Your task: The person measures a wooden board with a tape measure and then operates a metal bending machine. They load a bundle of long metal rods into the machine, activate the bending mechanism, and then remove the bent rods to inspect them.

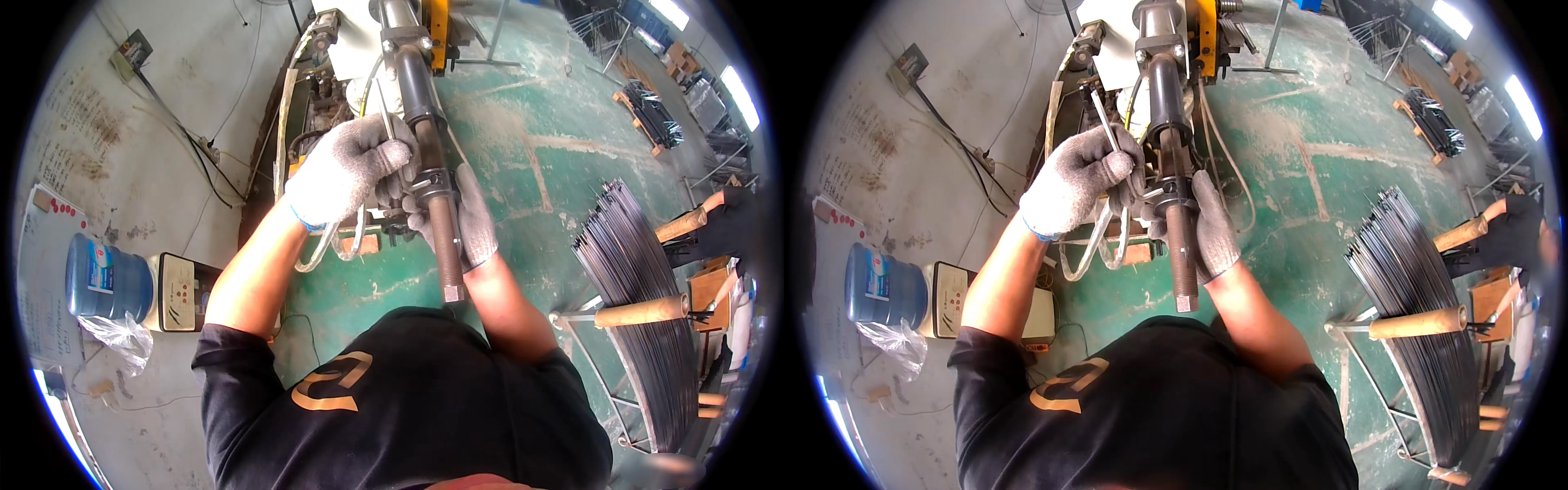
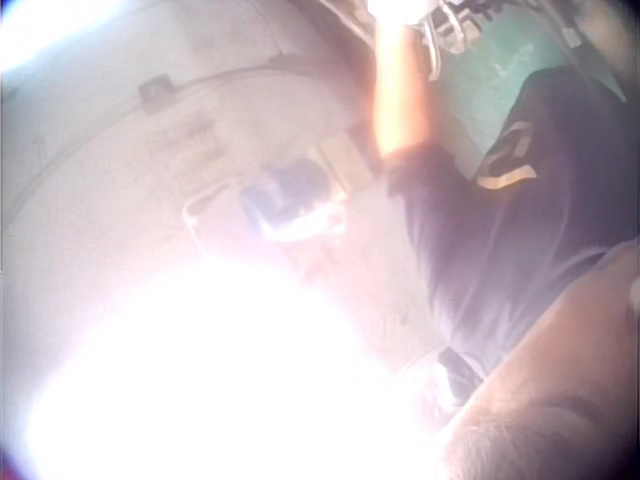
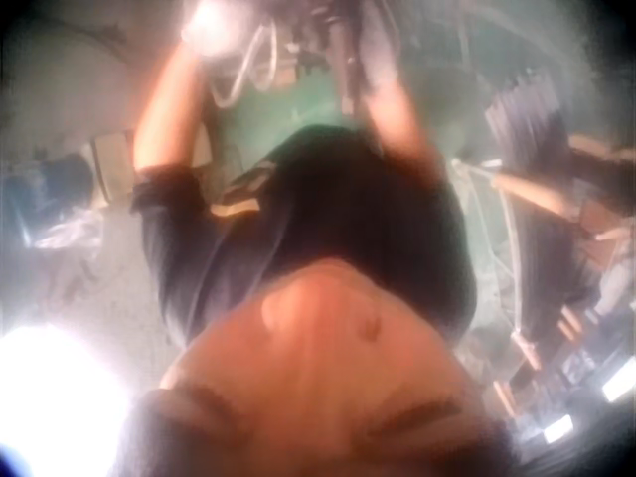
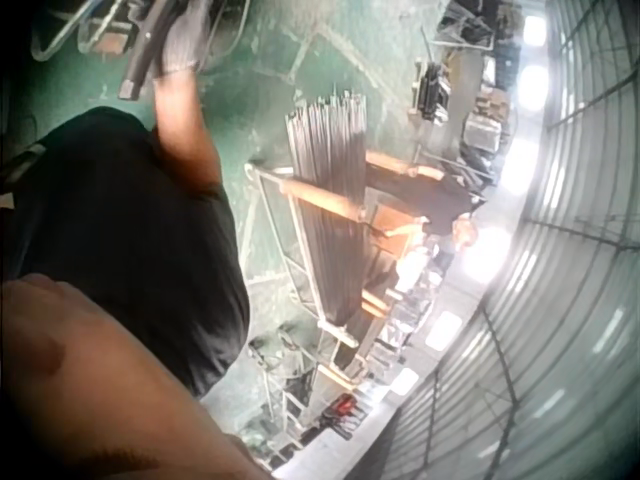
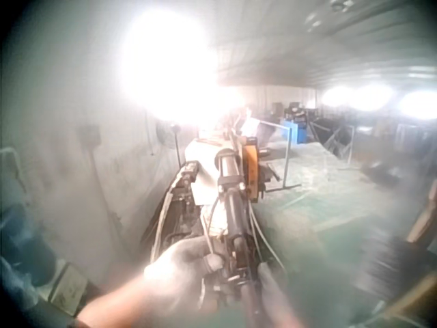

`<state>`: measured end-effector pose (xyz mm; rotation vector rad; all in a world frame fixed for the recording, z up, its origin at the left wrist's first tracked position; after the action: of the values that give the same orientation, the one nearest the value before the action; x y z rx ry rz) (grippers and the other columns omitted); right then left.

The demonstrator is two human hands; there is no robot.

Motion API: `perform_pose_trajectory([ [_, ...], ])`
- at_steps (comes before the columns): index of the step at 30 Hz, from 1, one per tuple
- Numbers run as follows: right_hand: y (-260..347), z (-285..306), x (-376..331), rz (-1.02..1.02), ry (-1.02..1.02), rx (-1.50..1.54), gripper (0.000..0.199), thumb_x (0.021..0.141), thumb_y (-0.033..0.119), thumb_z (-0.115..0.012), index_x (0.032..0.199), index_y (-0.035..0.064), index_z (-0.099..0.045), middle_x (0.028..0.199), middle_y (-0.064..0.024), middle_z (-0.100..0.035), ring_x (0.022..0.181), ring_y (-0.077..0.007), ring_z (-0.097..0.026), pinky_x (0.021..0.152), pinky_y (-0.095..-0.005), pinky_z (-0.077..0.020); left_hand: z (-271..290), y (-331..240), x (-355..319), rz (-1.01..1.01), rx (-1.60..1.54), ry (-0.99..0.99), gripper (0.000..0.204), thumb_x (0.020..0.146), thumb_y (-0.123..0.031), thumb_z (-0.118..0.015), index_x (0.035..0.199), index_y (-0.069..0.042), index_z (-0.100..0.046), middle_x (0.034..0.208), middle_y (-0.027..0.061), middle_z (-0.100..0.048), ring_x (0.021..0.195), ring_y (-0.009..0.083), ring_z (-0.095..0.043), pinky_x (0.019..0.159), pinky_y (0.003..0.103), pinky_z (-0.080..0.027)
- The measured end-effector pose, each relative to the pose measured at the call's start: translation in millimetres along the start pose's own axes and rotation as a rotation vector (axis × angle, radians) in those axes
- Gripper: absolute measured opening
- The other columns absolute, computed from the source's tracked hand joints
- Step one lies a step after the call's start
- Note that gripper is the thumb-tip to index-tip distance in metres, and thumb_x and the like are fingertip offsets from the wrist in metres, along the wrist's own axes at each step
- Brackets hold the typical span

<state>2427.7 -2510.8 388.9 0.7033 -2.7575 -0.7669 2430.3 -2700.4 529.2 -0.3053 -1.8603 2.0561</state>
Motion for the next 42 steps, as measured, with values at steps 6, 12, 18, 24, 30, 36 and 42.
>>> perform_pose_trajectory([
  [6, -0.1, -14.8, 0.1, 0.022, -0.139, -0.066, 0.063, 0.113, 0.052, -0.034, 0.128, -0.0044, -0.058, 0.101, -0.0164, -0.07, 0.08, -0.0264, -0.071, 0.064, -0.0351, -0.0622, -0.3, 7.3, 9.1, 0.044, 0.04, 0.009, 0.018, 0.106, -0.018, -0.065, 0.111, 0.0, -0.063, 0.089, 0.0056, -0.07, 0.073, 0.013, -0.066, 0.068, 0.028, -0.055],
  [12, 1.5, -24.2, -2.2, 0.023, -0.154, -0.092, 0.062, 0.113, 0.052, -0.035, 0.127, -0.0038, -0.058, 0.101, -0.0181, -0.071, 0.078, -0.026, -0.071, 0.062, -0.0338, -0.0624, 2.1, 3.3, 18.1, 0.031, 0.149, 0.037, 0.018, 0.106, -0.018, -0.067, 0.11, -0.001, -0.065, 0.087, 0.0031, -0.068, 0.074, 0.012, -0.064, 0.067, 0.028, -0.054],
  [18, 0.2, -27.5, -0.8, 0.021, -0.163, -0.07, 0.062, 0.114, 0.053, -0.035, 0.126, -0.0019, -0.061, 0.098, -0.0161, -0.073, 0.076, -0.0233, -0.072, 0.061, -0.0324, -0.0598, -5.5, -18.5, 25.9, 0.02, 0.364, 0.066, 0.012, 0.104, -0.013, -0.066, 0.109, -0.003, -0.068, 0.084, -0.0004, -0.064, 0.071, 0.0088, -0.059, 0.064, 0.028, -0.05],
  [24, -0.7, -20.6, 1.1, 0.029, -0.129, -0.076, 0.061, 0.113, 0.053, -0.036, 0.127, -0.0008, -0.06, 0.099, -0.0172, -0.072, 0.076, -0.0249, -0.071, 0.063, -0.0349, -0.0599, -16.4, -22.0, 23.4, 0.091, 0.356, -0.014, 0.01, 0.103, -0.01, -0.066, 0.109, -0.002, -0.069, 0.081, -0.0014, -0.062, 0.072, 0.0088, -0.058, 0.065, 0.028, -0.049],
  [30, -1.0, -19.6, -1.3, 0.035, -0.092, -0.099, 0.057, 0.113, 0.053, -0.038, 0.126, 0.001, -0.059, 0.095, -0.0154, -0.069, 0.075, -0.0266, -0.069, 0.066, -0.0362, -0.058, -21.5, -29.4, 23.9, -0.201, 0.647, 0.061, 0.017, 0.096, 0.0, -0.066, 0.113, -0.002, -0.067, 0.084, 0.017, -0.068, 0.078, 0.0262, -0.068, 0.075, 0.041, -0.055],
  [36, 6.0, -34.9, -8.6, 0.161, -0.196, -0.3, 0.05, 0.112, 0.048, -0.045, 0.131, 0.0029, -0.056, 0.091, -0.01, -0.067, 0.078, -0.0238, -0.07, 0.07, -0.035, -0.0611, -32.8, -27.7, 17.2, -0.323, 0.749, 0.019, 0.016, 0.092, -0.001, -0.067, 0.108, -0.003, -0.067, 0.085, 0.0178, -0.069, 0.083, 0.0333, -0.073, 0.075, 0.044, -0.057],
  [42, 8.5, -30.6, -5.1, 0.04, -0.137, -0.136, 0.052, 0.113, 0.049, -0.04, 0.132, 0.0034, -0.057, 0.106, -0.0118, -0.069, 0.082, -0.0198, -0.071, 0.067, -0.0321, -0.0602, -37.3, -36.1, 12.0, -0.081, 0.596, 0.09, 0.013, 0.091, -0.005, -0.068, 0.104, -0.004, -0.066, 0.092, 0.0163, -0.073, 0.089, 0.0373, -0.074, 0.078, 0.045, -0.059],
])
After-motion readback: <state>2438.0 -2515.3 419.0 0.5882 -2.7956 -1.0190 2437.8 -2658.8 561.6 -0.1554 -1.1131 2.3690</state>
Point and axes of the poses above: each hand's wrist, its own x-axis towards the middle knuckle, its own z-axis out of the back of the hand, y = z × x, the point moved 2 cm from there along x, towards the middle knuckle
